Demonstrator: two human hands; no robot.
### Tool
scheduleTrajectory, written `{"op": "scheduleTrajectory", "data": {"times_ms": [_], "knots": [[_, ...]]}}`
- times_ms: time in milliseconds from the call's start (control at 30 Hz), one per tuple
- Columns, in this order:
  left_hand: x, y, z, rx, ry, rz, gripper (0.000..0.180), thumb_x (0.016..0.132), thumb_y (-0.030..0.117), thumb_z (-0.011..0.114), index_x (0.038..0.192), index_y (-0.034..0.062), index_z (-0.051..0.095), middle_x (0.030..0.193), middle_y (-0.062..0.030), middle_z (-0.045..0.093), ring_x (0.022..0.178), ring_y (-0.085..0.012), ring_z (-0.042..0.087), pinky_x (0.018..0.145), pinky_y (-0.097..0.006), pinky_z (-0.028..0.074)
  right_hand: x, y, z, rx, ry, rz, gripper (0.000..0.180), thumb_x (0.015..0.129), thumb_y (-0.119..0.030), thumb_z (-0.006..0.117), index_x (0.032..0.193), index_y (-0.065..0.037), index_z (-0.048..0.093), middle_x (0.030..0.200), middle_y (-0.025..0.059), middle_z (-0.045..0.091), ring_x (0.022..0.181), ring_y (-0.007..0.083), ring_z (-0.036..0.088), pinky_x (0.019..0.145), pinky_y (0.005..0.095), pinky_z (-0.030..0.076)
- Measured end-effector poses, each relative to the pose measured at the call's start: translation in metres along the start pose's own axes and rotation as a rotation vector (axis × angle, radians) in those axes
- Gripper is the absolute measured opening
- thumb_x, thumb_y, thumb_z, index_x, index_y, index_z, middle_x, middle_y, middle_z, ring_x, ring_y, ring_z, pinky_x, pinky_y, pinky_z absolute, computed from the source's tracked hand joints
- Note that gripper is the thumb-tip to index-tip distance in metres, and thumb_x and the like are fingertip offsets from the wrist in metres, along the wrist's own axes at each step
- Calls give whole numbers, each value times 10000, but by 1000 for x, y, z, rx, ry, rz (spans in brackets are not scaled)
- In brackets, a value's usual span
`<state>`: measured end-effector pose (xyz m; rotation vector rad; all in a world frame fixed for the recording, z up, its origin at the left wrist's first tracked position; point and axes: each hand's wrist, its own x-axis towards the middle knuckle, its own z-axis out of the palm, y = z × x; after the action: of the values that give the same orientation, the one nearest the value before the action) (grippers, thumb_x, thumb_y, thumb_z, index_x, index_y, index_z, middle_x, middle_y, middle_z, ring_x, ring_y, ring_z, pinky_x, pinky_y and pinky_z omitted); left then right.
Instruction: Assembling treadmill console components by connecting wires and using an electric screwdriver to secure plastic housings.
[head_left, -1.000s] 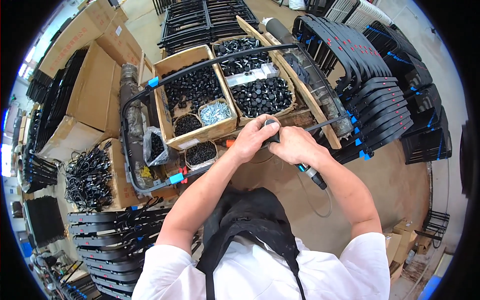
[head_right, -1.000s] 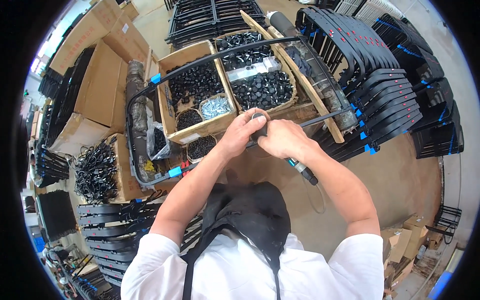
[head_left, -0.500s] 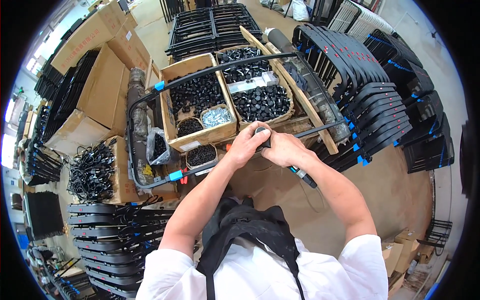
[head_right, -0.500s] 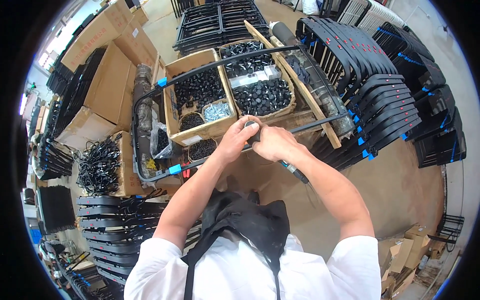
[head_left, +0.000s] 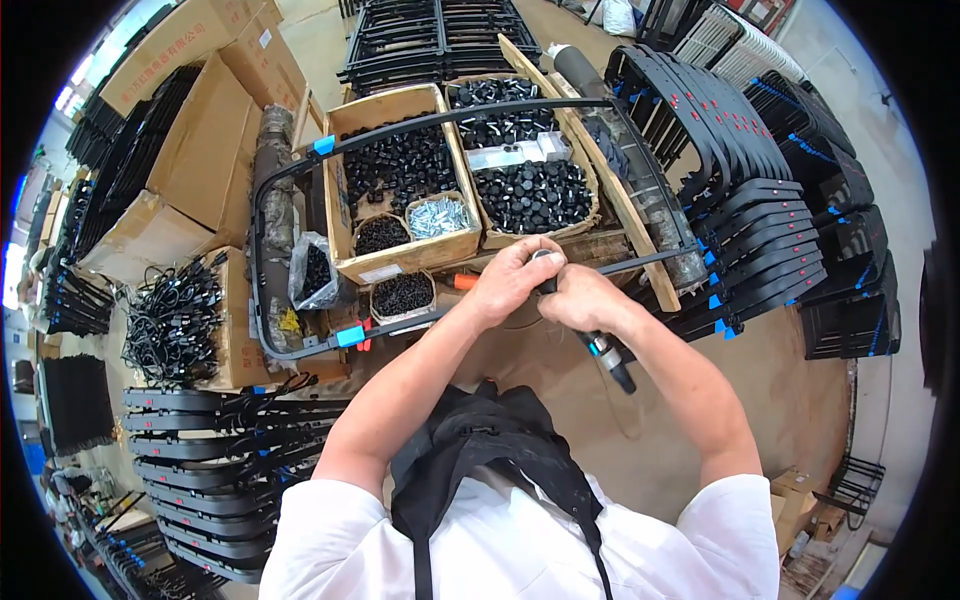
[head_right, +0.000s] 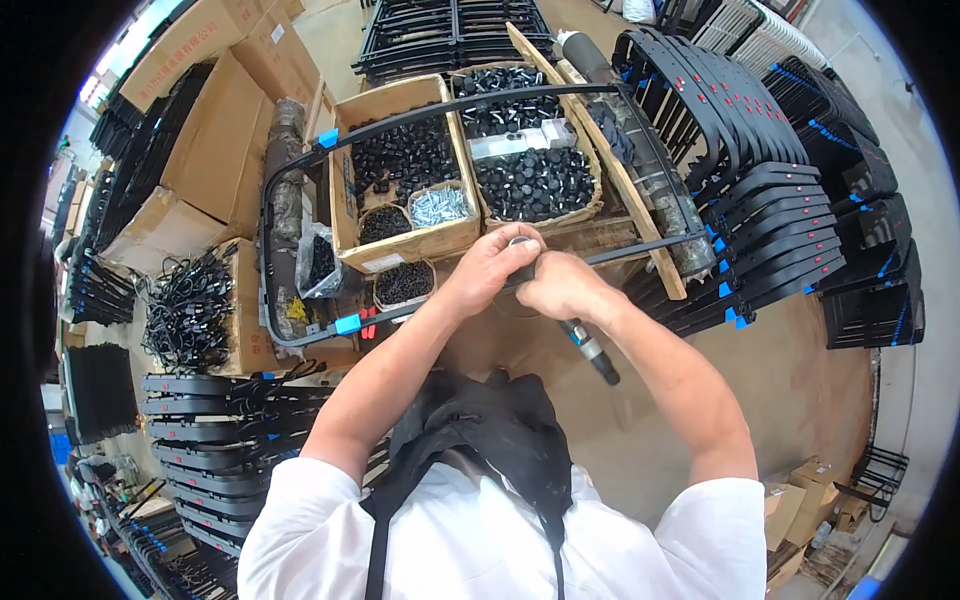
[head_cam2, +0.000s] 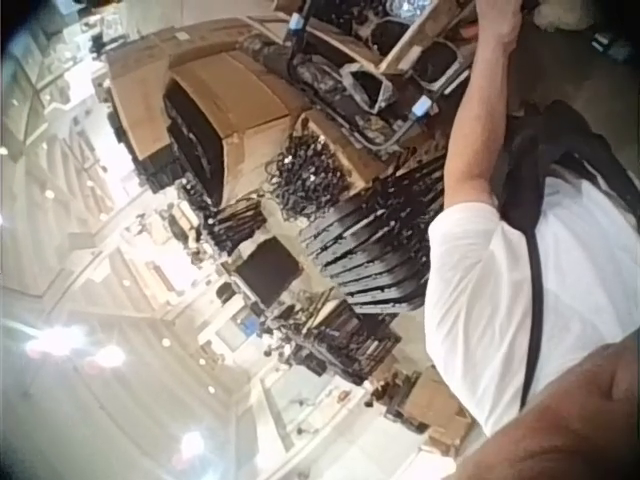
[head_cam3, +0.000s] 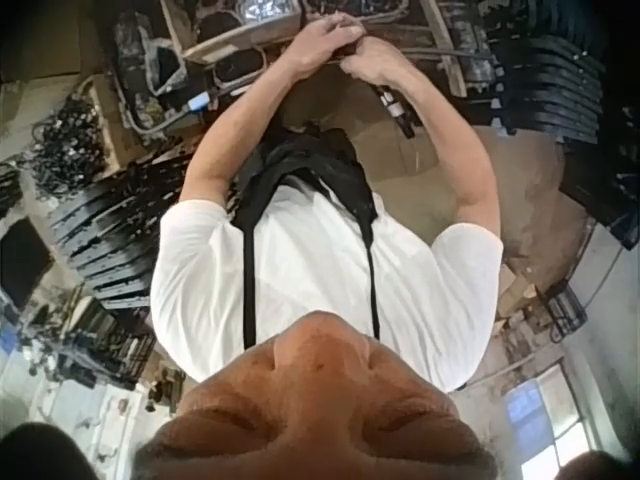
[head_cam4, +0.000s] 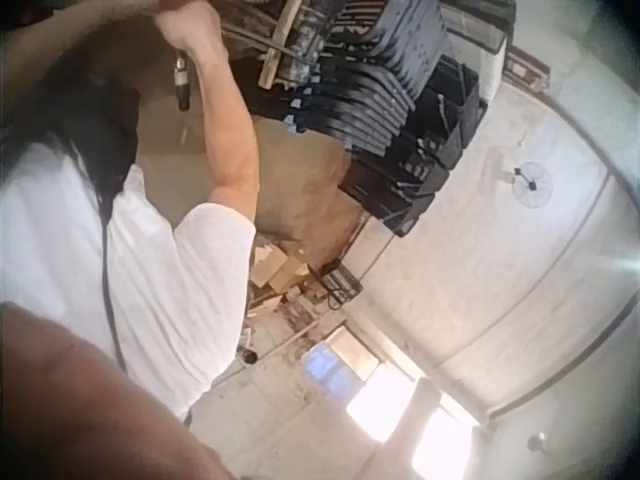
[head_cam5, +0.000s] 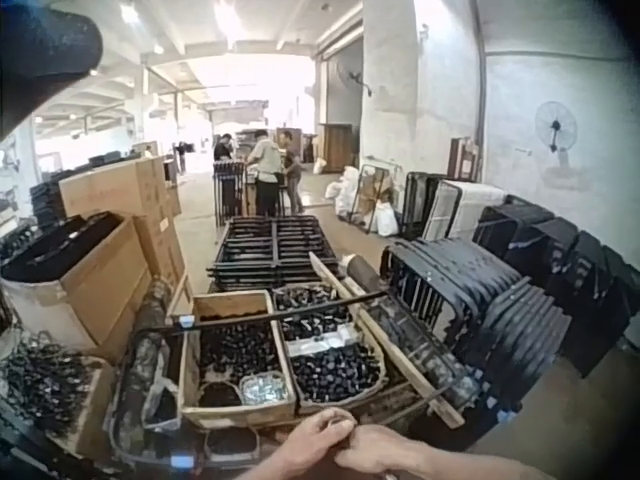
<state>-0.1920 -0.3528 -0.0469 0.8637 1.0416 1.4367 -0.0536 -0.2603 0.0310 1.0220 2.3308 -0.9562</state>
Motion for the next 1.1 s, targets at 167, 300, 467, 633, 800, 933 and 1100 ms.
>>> {"op": "scheduleTrajectory", "data": {"times_ms": [167, 300, 467, 633, 800, 933, 1100], "knots": [[4, 0, -2, 39, -44, 3, 196, 1067, 241, 643, 1139, 63, 679, 1048, 33, 631, 991, -63, 544, 888, -268, 468, -4, -5, -1, -16, 53, -23, 403, 805, -295, 661, 911, 89, 720, 932, 309, 733, 950, 442, 727, 850, 508, 558], [9, 4, -1, 171, -20, 74, 236, 1032, 253, 675, 1135, 40, 688, 1070, -12, 648, 1023, -99, 587, 911, -308, 517, -9, -10, -6, -16, 66, -29, 400, 814, -274, 659, 1042, 50, 715, 999, 286, 739, 1009, 439, 721, 874, 501, 561], [10, 65, -25, 274, 55, 436, 213, 919, 246, 749, 1002, 63, 679, 1035, -84, 605, 1080, -247, 579, 1024, -387, 445, -16, -66, -42, 114, 104, -46, 443, 820, -233, 705, 1188, 10, 661, 984, 249, 736, 987, 397, 740, 862, 450, 574], [-7, 69, -134, 384, 411, 577, 251, 904, 273, 760, 887, 73, 609, 1209, -160, 563, 1263, -318, 486, 1121, -447, 366, 50, -135, -26, -47, 260, -250, 584, 819, -262, 794, 1320, -47, 583, 1064, 242, 748, 1004, 417, 740, 831, 489, 584], [-33, 29, -263, -26, 674, -248, 671, 998, 564, 679, 1263, -48, 603, 1144, -141, 697, 987, -208, 675, 858, -373, 544, 153, -197, 46, -536, 345, -595, 688, 825, -335, 846, 1365, -58, 521, 1016, 193, 700, 854, 378, 754, 730, 461, 627], [-49, 28, -330, 285, 923, -310, 642, 968, 587, 688, 1104, -40, 709, 1040, -208, 755, 936, -255, 723, 825, -407, 554, 245, -235, 95, -493, 306, -731, 696, 781, -300, 872, 1291, -15, 493, 986, 212, 692, 879, 387, 751, 734, 465, 622], [-42, 21, -400, 555, 1082, -364, 737, 968, 600, 648, 1241, -84, 669, 1195, -321, 716, 1178, -463, 678, 996, -499, 516, 318, -270, 124, -450, 322, -778, 728, 784, -301, 857, 1325, 4, 476, 990, 221, 695, 924, 408, 741, 791, 496, 609]]}}
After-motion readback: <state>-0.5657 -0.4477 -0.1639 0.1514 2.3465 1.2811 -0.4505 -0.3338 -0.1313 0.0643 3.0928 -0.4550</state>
